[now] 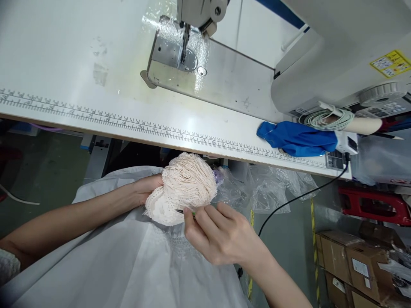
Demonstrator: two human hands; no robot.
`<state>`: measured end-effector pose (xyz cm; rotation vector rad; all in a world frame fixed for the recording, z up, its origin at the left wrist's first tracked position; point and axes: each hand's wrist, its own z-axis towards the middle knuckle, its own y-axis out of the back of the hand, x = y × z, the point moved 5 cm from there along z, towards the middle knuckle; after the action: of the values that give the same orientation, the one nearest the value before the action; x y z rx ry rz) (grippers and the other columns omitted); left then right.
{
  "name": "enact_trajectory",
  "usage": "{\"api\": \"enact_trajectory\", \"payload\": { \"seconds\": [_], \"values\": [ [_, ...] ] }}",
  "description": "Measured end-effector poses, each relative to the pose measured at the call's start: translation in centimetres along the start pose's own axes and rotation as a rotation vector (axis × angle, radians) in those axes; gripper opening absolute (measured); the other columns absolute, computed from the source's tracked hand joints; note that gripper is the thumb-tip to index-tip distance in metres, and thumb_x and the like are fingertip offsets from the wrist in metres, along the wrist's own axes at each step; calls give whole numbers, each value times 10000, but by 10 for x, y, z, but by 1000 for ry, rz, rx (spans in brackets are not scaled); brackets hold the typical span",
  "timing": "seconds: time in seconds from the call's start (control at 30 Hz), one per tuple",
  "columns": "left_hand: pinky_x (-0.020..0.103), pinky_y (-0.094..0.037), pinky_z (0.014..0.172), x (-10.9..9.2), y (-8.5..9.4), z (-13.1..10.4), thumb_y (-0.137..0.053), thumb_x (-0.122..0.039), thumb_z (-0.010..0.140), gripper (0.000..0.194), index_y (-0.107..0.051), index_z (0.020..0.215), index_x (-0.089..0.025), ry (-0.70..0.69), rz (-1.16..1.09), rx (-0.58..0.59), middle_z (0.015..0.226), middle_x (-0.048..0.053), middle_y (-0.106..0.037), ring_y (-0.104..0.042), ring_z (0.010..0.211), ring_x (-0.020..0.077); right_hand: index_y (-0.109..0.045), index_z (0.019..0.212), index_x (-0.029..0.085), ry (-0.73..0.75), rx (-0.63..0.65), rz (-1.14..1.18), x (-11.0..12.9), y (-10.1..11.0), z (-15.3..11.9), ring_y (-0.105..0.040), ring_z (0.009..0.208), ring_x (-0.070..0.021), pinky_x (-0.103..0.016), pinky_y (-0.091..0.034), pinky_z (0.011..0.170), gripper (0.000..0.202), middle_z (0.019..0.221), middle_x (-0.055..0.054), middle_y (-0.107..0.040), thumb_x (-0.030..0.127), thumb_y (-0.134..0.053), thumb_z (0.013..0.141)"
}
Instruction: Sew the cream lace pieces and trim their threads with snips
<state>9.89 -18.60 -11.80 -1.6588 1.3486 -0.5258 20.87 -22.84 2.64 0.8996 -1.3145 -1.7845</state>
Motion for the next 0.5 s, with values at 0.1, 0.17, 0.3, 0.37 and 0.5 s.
{"api": "enact_trajectory", "payload": {
  "seconds": [0.1, 0.17, 0.3, 0.37, 0.5],
  "values": [
    [375, -471, 972, 2, 1, 1, -664, -131, 756, 293, -718, 1043, -106, 28, -11, 20, 982, 115, -766, -639, 1134, 317, -658, 938, 132, 2, 9, -45, -4, 2, 0, -523, 603, -101, -277, -325, 528, 82, 682, 13, -643, 131, -673, 857],
    [374, -466, 982, 3, 3, 2, -668, -124, 753, 278, -723, 1025, -102, 13, -10, 21, 975, 116, -767, -634, 1140, 318, -656, 955, 131, 14, 20, -72, -5, 3, 1, -527, 608, -102, -274, -335, 532, 98, 690, 12, -647, 124, -668, 858],
    [381, -455, 1000, 2, 4, 3, -659, -120, 763, 274, -718, 1029, -86, -10, -17, 12, 984, 122, -764, -629, 1145, 320, -658, 971, 130, 55, 39, -97, -3, 2, 3, -526, 614, -109, -280, -334, 535, 102, 716, 1, -663, 125, -648, 870],
    [384, -455, 1004, 2, 2, 3, -657, -117, 763, 291, -713, 1047, -85, 6, -19, 11, 991, 121, -763, -627, 1150, 320, -660, 975, 123, 65, 40, -87, -2, 3, 3, -533, 619, -116, -284, -338, 540, 113, 715, -6, -667, 124, -657, 862],
    [385, -464, 996, 1, 0, 1, -654, -109, 758, 337, -702, 1092, -102, 25, -20, 2, 1021, 116, -762, -632, 1149, 317, -663, 965, 114, 49, 19, -76, -3, 7, 2, -534, 628, -124, -291, -332, 544, 129, 706, -17, -666, 131, -690, 840]
  ]
}}
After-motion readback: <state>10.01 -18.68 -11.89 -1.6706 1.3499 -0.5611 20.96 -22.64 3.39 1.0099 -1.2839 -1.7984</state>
